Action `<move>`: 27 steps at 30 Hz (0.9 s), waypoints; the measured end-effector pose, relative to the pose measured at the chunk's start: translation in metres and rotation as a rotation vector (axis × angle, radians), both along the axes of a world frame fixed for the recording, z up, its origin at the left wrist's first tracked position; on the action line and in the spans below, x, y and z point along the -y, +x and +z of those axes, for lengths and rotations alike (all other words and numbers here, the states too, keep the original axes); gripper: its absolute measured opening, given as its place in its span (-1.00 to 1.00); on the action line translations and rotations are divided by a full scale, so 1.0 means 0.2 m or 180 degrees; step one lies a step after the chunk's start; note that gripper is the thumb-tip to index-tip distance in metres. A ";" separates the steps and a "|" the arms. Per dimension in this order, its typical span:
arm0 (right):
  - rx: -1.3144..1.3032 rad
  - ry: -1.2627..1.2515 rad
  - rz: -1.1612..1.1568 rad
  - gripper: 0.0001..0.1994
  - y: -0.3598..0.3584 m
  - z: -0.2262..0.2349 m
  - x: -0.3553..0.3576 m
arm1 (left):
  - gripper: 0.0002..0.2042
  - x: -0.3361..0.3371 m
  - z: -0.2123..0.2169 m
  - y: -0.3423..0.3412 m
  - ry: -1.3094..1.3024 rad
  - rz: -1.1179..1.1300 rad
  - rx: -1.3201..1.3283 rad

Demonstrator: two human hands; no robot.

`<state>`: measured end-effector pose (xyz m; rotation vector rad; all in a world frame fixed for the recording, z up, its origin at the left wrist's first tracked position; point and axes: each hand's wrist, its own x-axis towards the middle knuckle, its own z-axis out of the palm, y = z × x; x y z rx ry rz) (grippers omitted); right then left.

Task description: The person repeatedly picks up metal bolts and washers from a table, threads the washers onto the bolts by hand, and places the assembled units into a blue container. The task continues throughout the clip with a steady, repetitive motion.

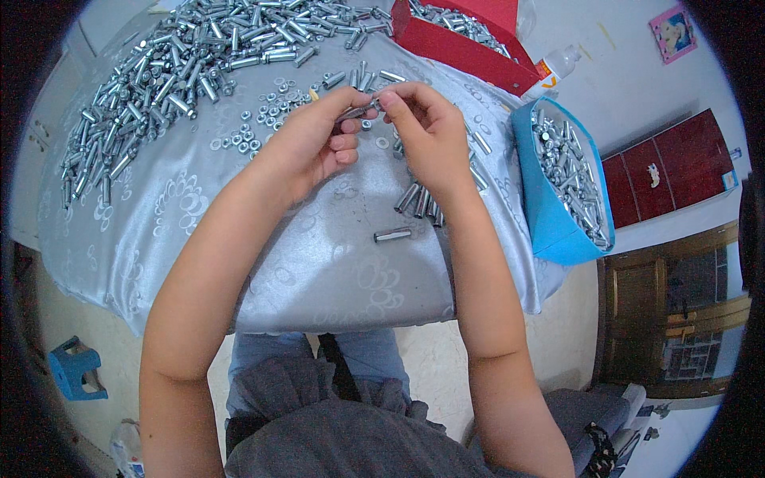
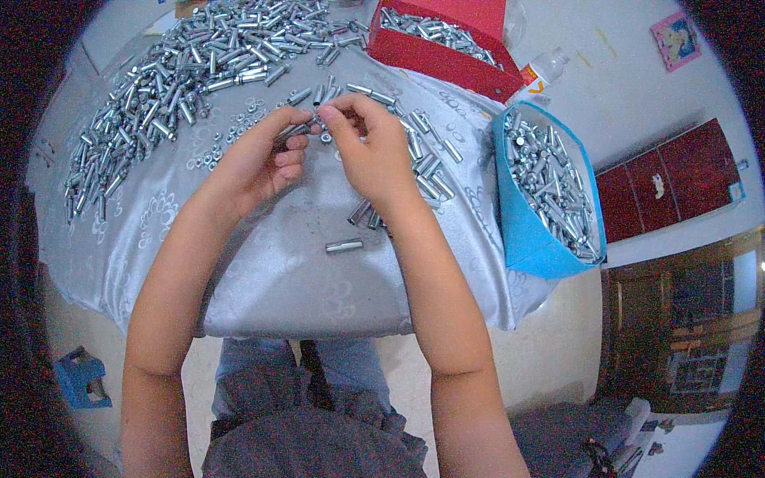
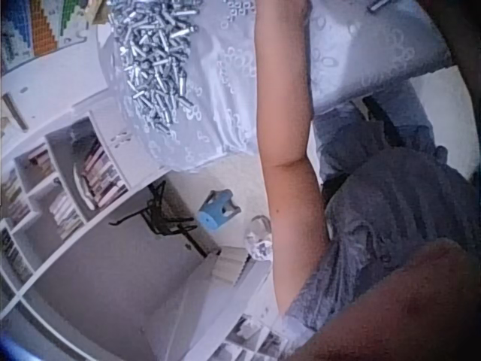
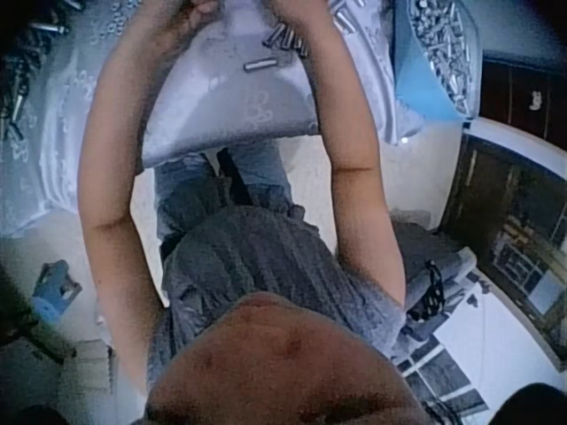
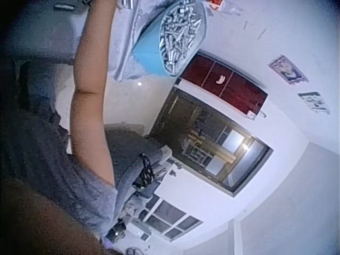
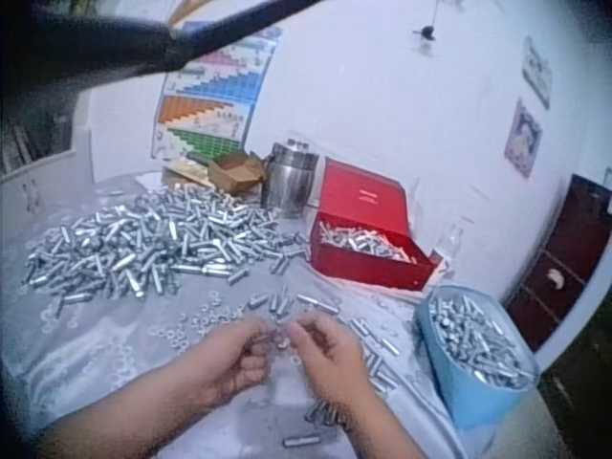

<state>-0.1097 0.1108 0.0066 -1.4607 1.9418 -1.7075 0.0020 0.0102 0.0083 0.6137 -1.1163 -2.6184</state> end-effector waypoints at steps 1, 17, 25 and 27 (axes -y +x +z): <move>0.0011 -0.0024 -0.0004 -0.83 0.00 0.00 0.00 | -0.79 0.00 0.00 0.00 0.0006 -0.0056 -0.0029; 0.0492 0.0072 0.0106 -0.82 0.02 0.04 -0.03 | -0.86 0.00 0.00 0.00 0.0027 0.0038 -0.0267; 0.0933 -0.0077 0.0360 -0.79 0.04 0.08 -0.03 | -0.85 -0.01 0.05 0.01 -0.0382 -0.0109 -0.0270; 0.0739 -0.0051 0.0158 -0.79 0.03 0.07 -0.02 | -0.83 -0.01 0.06 0.01 -0.0324 -0.0021 -0.0269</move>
